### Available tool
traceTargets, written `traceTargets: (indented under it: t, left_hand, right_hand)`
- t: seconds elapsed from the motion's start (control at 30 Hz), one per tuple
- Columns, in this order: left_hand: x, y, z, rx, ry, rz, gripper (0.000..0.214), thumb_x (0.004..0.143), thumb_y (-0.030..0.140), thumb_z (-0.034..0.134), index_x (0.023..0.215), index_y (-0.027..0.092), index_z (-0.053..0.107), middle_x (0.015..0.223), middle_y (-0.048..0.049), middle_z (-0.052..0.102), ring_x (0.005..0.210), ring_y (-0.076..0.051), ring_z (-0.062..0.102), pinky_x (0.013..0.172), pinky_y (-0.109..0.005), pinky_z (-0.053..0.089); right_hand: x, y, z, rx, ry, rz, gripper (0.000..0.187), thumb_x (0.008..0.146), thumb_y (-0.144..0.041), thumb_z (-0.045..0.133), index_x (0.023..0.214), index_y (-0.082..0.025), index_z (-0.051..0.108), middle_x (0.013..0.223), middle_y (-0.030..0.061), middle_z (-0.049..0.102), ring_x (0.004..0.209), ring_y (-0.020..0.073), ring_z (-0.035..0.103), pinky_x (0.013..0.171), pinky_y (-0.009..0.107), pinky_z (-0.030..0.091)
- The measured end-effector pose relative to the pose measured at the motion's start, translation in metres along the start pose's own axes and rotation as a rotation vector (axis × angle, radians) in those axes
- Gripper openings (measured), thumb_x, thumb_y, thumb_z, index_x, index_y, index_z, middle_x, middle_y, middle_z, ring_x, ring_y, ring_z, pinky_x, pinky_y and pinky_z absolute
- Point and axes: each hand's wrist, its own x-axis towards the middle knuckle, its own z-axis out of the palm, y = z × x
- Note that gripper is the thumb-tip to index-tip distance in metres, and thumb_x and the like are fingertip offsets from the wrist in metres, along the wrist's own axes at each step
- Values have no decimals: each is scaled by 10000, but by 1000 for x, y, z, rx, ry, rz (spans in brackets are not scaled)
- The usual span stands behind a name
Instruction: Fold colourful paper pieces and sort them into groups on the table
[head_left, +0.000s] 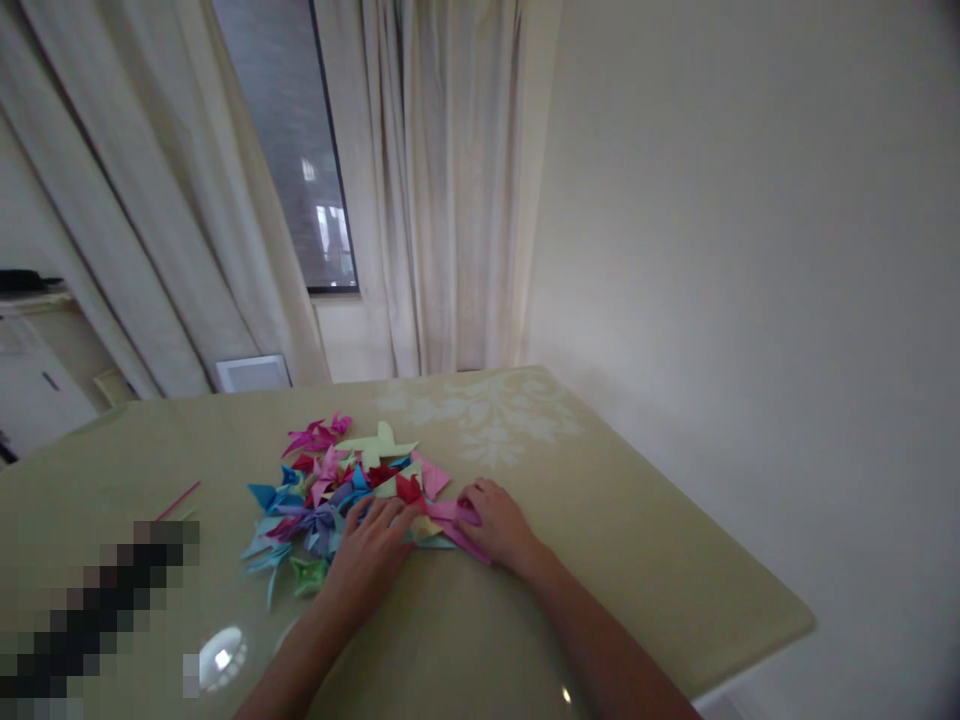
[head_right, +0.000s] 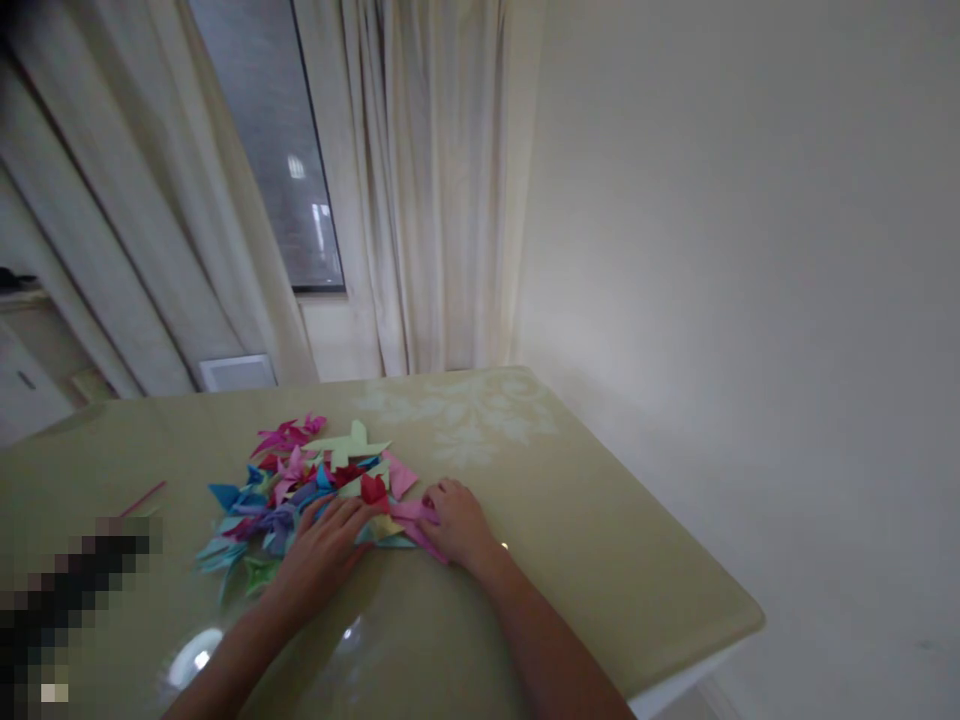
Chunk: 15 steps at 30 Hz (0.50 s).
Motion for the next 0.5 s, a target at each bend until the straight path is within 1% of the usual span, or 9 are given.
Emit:
traceTargets:
  t: [0.07,0.13,0.23,0.3,0.4,0.5]
  left_hand:
    - [1,8,2,4,14,34,404,867,27,643,1168,294,688,1152,-35,731,1140,-261,640,1094,-457,331]
    - [2,13,4,-2,16,47,356,870,28,648,1107,290,695,1135,-29,732,1117,-260,645,1070,-447,335]
    - [1,16,3,-54,16,44,304,884,49,658,1080,279,686,1176,-25,732,1132,-253,642,1044,-428,338]
    - [0,17,2,-82,0,42,274,889,54,654,1061,266,680,1148,-17,743,1105,-242,652,1021,-414,344]
    - [-1,18,1,-83,-15,52,304,901,60,634,1126,260,673,1136,-17,746,1087,-235,659,1008,-411,343]
    - [-1,19,2,-45,1,40,402,915,38,586,1234,270,659,1190,-31,731,1120,-237,651,1013,-419,336]
  right_hand:
    - [0,0,0,25,5,-12,204,932,-303,731,1090,-172,722,1097,89,677,1034,226,602,892,305,432]
    - [0,-1,0,57,11,-30,188,933,-272,729,1090,-169,722,1098,87,676,1032,217,603,893,295,437]
    - [0,-3,1,89,10,-52,186,921,-231,734,1097,-170,726,1102,85,678,1035,210,606,902,286,444]
    - [0,-3,1,86,25,-63,211,918,-223,733,1124,-179,730,1143,88,680,1066,216,604,932,293,444]
    - [1,0,2,36,55,-63,301,916,-251,735,1210,-185,716,1228,99,685,1140,246,590,994,328,429]
    - [1,5,-1,-32,14,-74,299,934,-299,725,1207,-178,719,1176,101,710,1095,252,607,964,335,434]
